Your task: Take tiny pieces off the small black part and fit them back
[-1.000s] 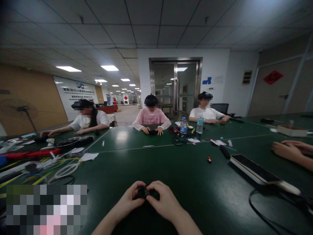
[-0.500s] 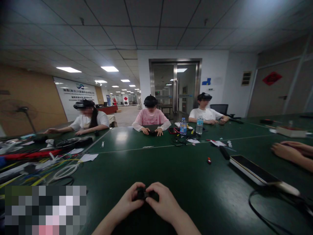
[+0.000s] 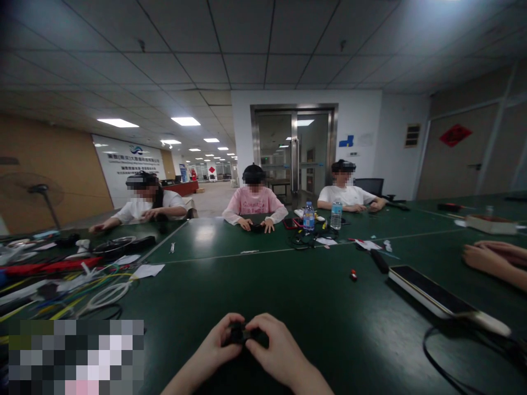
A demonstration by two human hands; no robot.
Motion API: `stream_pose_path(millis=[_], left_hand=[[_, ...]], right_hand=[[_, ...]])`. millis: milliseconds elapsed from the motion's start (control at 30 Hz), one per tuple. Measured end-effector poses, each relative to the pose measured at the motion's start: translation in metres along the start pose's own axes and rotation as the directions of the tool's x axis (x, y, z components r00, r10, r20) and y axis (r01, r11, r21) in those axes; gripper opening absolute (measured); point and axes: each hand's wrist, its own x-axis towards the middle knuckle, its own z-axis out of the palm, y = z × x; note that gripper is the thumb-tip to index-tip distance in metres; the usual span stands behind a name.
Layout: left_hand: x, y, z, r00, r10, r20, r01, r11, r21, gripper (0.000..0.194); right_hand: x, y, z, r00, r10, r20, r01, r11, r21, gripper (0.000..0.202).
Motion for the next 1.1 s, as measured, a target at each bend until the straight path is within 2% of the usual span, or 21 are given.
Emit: stream_pose_path(millis=[367, 733, 1100], left_hand=[[-0.001, 0.005, 0.002, 1.000, -0.014, 0.007, 0.014, 1.000, -0.020, 0.041], [0.003, -0.003, 0.000, 1.000, 0.002, 0.000, -0.002, 0.999, -0.047, 0.043], [0.000, 0.000, 0.000, 1.000, -0.009, -0.006, 0.009, 1.000, -0.002, 0.045]], right_hand=[[0.000, -0.003, -0.002, 1.000, 0.015, 0.017, -0.014, 1.000, -0.022, 0.021], [0.002, 0.004, 0.002, 1.000, -0.001, -0.016, 0.001, 1.000, -0.018, 0.022], [0.001, 0.005, 0.001, 1.000, 0.023, 0.006, -0.023, 1.000, -0.014, 0.023]])
